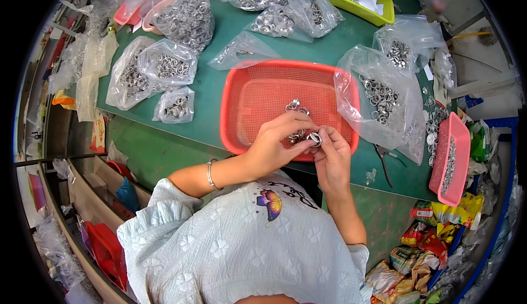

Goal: The person assembles small metal hardware components, likely snap fasteners, at a workbench. They pick up individual parts from a red tray and plastic bags, use pliers to manipulate and join the pieces, and place the finished units back into the tray. The workspace is cluttered with numerous bags of parts and other tools.

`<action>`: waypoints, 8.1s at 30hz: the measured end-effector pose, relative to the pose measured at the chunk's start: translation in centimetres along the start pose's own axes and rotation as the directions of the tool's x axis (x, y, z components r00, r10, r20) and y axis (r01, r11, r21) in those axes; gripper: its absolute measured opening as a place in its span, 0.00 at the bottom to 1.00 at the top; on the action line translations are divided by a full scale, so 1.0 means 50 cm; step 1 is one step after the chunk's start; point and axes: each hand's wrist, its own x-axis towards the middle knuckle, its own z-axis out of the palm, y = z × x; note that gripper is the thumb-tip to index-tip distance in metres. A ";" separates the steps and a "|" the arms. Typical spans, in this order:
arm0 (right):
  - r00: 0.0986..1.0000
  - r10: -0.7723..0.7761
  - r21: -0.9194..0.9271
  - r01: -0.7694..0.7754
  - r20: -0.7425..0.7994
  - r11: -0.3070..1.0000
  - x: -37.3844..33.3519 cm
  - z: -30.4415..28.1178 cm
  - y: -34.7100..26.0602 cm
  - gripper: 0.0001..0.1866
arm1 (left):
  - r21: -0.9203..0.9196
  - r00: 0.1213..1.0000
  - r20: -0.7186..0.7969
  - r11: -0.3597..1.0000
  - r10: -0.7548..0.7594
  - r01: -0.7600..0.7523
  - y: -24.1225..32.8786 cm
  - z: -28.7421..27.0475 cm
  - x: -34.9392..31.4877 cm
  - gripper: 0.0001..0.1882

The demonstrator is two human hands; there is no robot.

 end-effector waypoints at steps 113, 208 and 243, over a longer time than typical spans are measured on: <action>0.792 -0.286 -0.839 0.483 0.540 -0.250 -0.070 -0.018 -0.084 0.20 | -0.484 0.901 0.103 0.770 -0.422 0.416 0.004 0.003 -0.019 0.12; 0.900 -0.410 -0.599 0.411 0.148 0.687 -0.048 0.004 -0.042 0.12 | -0.770 0.942 0.054 0.587 -0.331 0.250 0.020 0.071 -0.023 0.14; 0.781 -0.572 -0.748 0.532 0.251 0.396 -0.092 0.026 -0.011 0.05 | -0.082 0.988 0.154 0.997 0.011 0.002 0.012 -0.021 -0.063 0.04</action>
